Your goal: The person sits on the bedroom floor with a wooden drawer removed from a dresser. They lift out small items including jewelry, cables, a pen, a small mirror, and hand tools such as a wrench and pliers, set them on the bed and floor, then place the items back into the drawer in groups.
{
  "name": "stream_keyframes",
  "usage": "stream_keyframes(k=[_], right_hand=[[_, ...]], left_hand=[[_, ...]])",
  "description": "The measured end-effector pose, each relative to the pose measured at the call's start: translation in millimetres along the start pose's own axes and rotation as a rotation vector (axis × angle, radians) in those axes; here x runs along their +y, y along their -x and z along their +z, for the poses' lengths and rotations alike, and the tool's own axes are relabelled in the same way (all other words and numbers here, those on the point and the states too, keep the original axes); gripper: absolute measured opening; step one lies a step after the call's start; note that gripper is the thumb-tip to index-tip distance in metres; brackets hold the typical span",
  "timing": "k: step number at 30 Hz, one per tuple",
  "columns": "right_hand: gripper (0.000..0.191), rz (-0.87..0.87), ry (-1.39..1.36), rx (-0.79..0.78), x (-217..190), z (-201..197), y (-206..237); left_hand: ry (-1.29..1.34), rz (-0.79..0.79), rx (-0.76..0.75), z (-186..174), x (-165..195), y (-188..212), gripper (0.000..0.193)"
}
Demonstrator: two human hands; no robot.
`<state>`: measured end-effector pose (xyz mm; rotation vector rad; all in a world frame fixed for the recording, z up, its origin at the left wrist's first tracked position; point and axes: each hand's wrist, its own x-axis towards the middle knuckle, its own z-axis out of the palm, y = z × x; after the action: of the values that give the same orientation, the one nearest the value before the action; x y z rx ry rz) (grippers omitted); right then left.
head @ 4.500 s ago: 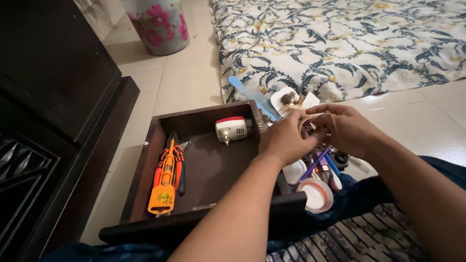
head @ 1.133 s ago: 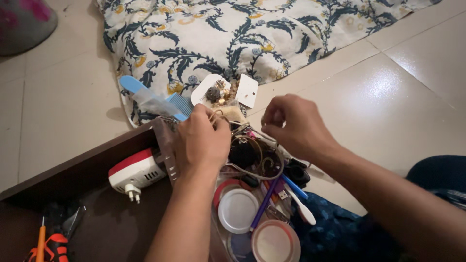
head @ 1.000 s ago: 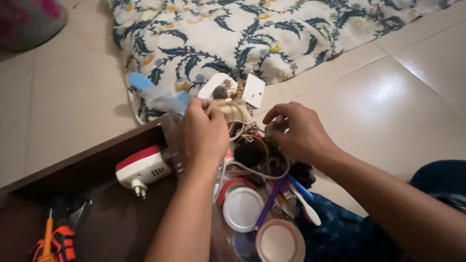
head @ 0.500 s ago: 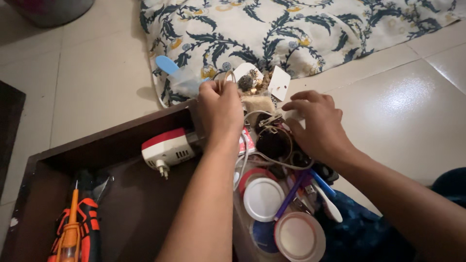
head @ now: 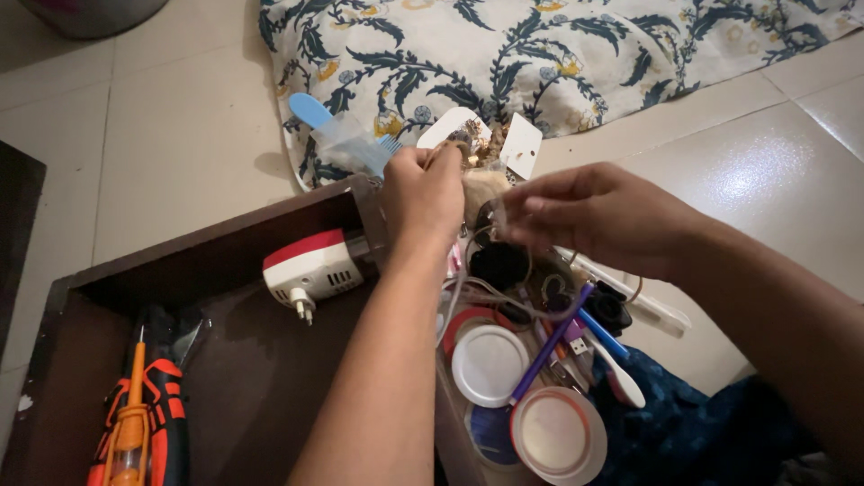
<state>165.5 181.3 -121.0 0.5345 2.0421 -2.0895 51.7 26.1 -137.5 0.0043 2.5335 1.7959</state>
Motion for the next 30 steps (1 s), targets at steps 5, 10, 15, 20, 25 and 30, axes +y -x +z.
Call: stream_keyframes(k=[5,10,15,20,25,30], right_hand=[[0.03,0.038,0.63,0.3,-12,12,8],[0.038,-0.234,0.953,0.345,-3,12,4],[0.015,-0.136,0.941,0.129,2,-2,-5],[0.024,-0.038,0.83,0.212,7,-15,-7],[0.058,-0.348,1.012,-0.099,14,-16,-8],[0.02,-0.227,0.98,0.181,7,-10,-5]], left_hand=[[0.219,-0.073,-0.071,-2,-2,-1,0.03],[-0.032,-0.032,-0.05,-1,-3,-3,0.021],[-0.09,-0.148,-0.127,-3,-1,-1,0.016],[-0.03,-0.105,-0.116,-7,3,1,0.015],[0.198,-0.08,-0.094,-11,7,0,0.02],[0.303,-0.068,-0.054,-11,2,-4,0.021]])
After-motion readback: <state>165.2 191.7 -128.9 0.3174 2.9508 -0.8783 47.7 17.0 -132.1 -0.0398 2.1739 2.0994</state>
